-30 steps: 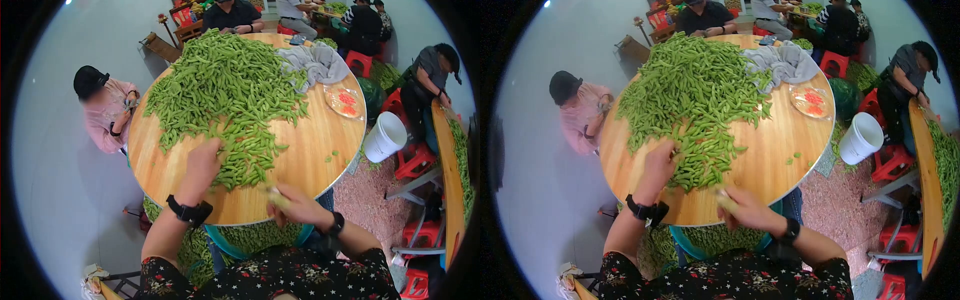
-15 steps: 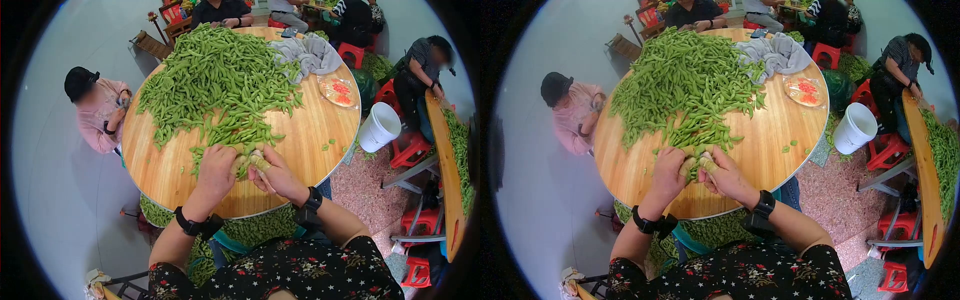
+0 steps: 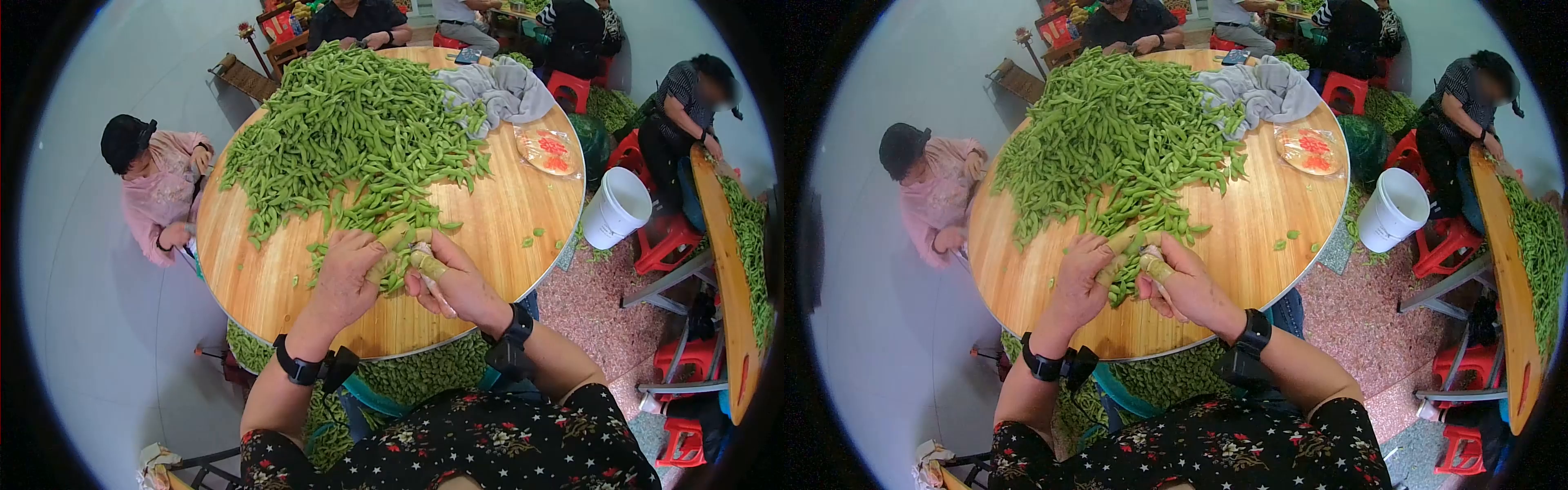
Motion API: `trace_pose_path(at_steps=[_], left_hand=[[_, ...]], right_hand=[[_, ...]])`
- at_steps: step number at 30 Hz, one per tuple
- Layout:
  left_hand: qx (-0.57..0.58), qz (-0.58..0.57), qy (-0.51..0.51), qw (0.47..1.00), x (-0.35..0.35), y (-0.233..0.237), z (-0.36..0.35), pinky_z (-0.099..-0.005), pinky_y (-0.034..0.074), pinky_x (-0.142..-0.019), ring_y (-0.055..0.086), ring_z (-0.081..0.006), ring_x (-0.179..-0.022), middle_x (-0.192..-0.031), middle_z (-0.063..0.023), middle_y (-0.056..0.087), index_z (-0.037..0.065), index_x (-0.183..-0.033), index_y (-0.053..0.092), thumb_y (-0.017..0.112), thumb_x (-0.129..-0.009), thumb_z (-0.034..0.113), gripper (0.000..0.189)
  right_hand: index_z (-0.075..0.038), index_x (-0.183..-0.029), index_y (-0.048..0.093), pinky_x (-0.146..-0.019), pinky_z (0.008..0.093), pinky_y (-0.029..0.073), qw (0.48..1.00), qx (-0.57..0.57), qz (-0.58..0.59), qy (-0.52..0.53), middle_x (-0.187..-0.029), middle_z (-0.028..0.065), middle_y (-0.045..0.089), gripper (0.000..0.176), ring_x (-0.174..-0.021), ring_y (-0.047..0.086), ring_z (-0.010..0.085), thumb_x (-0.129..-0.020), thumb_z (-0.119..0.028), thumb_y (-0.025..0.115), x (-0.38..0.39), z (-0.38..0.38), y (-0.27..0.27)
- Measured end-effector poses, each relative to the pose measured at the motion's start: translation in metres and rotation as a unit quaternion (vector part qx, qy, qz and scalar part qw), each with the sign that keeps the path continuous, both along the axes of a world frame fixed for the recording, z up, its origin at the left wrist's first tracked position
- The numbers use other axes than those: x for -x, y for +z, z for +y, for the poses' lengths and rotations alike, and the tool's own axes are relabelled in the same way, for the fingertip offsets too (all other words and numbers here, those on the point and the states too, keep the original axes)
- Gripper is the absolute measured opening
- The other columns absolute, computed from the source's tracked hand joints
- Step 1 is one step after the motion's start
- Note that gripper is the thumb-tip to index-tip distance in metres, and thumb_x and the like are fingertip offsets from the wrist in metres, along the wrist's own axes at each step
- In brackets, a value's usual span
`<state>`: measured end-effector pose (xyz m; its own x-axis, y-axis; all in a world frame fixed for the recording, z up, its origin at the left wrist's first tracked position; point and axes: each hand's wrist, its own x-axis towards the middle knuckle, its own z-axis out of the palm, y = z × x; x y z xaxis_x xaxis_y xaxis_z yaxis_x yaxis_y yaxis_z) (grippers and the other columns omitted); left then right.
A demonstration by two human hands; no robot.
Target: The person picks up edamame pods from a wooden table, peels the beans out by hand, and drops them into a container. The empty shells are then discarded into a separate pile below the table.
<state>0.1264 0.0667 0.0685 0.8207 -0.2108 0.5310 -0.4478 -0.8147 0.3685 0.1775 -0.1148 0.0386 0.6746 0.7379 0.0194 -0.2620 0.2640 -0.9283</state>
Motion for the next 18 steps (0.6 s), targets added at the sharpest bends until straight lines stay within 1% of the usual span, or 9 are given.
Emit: trace_pose_path(at_steps=[3,5,6,8,11,12,14,17,18], left_hand=[[-0.027,0.055,-0.047,0.997,-0.001,0.000,0.008,-0.0395,0.039,-0.080,0.055,-0.0307,-0.084,-0.085,-0.0118,0.059,0.003,-0.102,0.065,0.056,-0.078,0.006,0.026],[0.094,0.177,-0.077,0.977,-0.006,-0.014,0.014,-0.0401,0.039,-0.082,0.056,-0.0298,-0.087,-0.088,-0.0113,0.061,0.003,-0.095,0.065,0.058,-0.078,0.007,0.018],[0.095,0.176,-0.077,0.977,-0.012,-0.019,0.015,-0.0401,0.039,-0.082,0.056,-0.0298,-0.087,-0.088,-0.0113,0.061,0.003,-0.095,0.065,0.058,-0.078,0.007,0.018],[-0.071,-0.023,-0.050,0.996,-0.025,-0.026,0.011,-0.0391,0.038,-0.082,0.055,-0.0289,-0.086,-0.088,-0.0114,0.061,0.005,-0.116,0.064,0.060,-0.082,0.010,0.035],[-0.104,-0.068,-0.007,0.992,-0.024,-0.012,-0.005,-0.0395,0.038,-0.085,0.056,-0.0298,-0.090,-0.090,-0.0123,0.062,0.006,-0.116,0.064,0.060,-0.080,0.010,0.036],[-0.103,-0.067,-0.007,0.992,-0.022,-0.013,-0.005,-0.0395,0.038,-0.085,0.056,-0.0298,-0.090,-0.090,-0.0123,0.062,0.006,-0.116,0.064,0.060,-0.080,0.010,0.036],[-0.123,0.079,0.015,0.989,-0.015,-0.015,-0.005,-0.0402,0.037,-0.087,0.056,-0.0304,-0.094,-0.094,-0.0130,0.063,0.006,-0.115,0.064,0.061,-0.079,0.010,0.037],[-0.100,-0.004,-0.012,0.995,-0.015,-0.016,-0.005,-0.0381,0.041,-0.080,0.056,-0.0302,-0.086,-0.087,-0.0129,0.062,0.004,-0.107,0.066,0.059,-0.081,0.010,0.027],[-0.100,-0.003,-0.012,0.995,-0.014,-0.018,-0.004,-0.0381,0.041,-0.080,0.056,-0.0302,-0.086,-0.087,-0.0129,0.062,0.004,-0.107,0.066,0.059,-0.081,0.010,0.027]], right_hand=[[-0.011,-0.119,0.046,-0.033,0.0217,0.029,0.996,-0.042,0.064,0.042,-0.070,0.0047,0.054,0.020,-0.040,0.042,0.0098,-0.101,-0.018,0.040,-0.003,-0.007,-0.001],[-0.012,-0.118,0.046,-0.034,0.0216,0.031,0.979,-0.081,0.167,0.079,-0.069,0.0048,0.055,0.019,-0.039,0.043,0.0105,-0.100,-0.018,0.040,-0.005,-0.011,-0.005],[-0.012,-0.118,0.046,-0.034,0.0216,0.031,0.980,-0.081,0.166,0.078,-0.069,0.0048,0.055,0.019,-0.039,0.043,0.0105,-0.100,-0.018,0.040,-0.008,-0.008,-0.012],[-0.013,-0.119,0.045,-0.034,0.0213,0.032,0.980,-0.058,0.191,0.014,-0.070,0.0051,0.056,0.020,-0.039,0.044,0.0108,-0.101,-0.018,0.039,-0.015,0.000,-0.029],[-0.012,-0.120,0.045,-0.034,0.0209,0.032,0.987,-0.050,0.154,-0.020,-0.071,0.0050,0.056,0.021,-0.041,0.045,0.0106,-0.101,-0.018,0.039,-0.014,0.003,-0.031],[-0.012,-0.120,0.045,-0.034,0.0209,0.032,0.986,-0.050,0.155,-0.021,-0.071,0.0050,0.056,0.021,-0.041,0.045,0.0106,-0.101,-0.018,0.039,-0.013,0.001,-0.028],[-0.011,-0.117,0.045,-0.035,0.0207,0.032,0.994,-0.030,0.104,-0.025,-0.072,0.0051,0.055,0.019,-0.042,0.045,0.0101,-0.101,-0.017,0.038,-0.008,-0.004,-0.017],[-0.010,-0.116,0.045,-0.035,0.0206,0.032,0.998,-0.010,0.057,-0.035,-0.072,0.0050,0.055,0.018,-0.043,0.045,0.0093,-0.101,-0.016,0.037,-0.002,-0.006,-0.009],[-0.010,-0.116,0.045,-0.035,0.0206,0.032,0.998,-0.010,0.058,-0.034,-0.072,0.0050,0.055,0.018,-0.043,0.045,0.0093,-0.101,-0.016,0.037,0.000,-0.006,-0.008]])
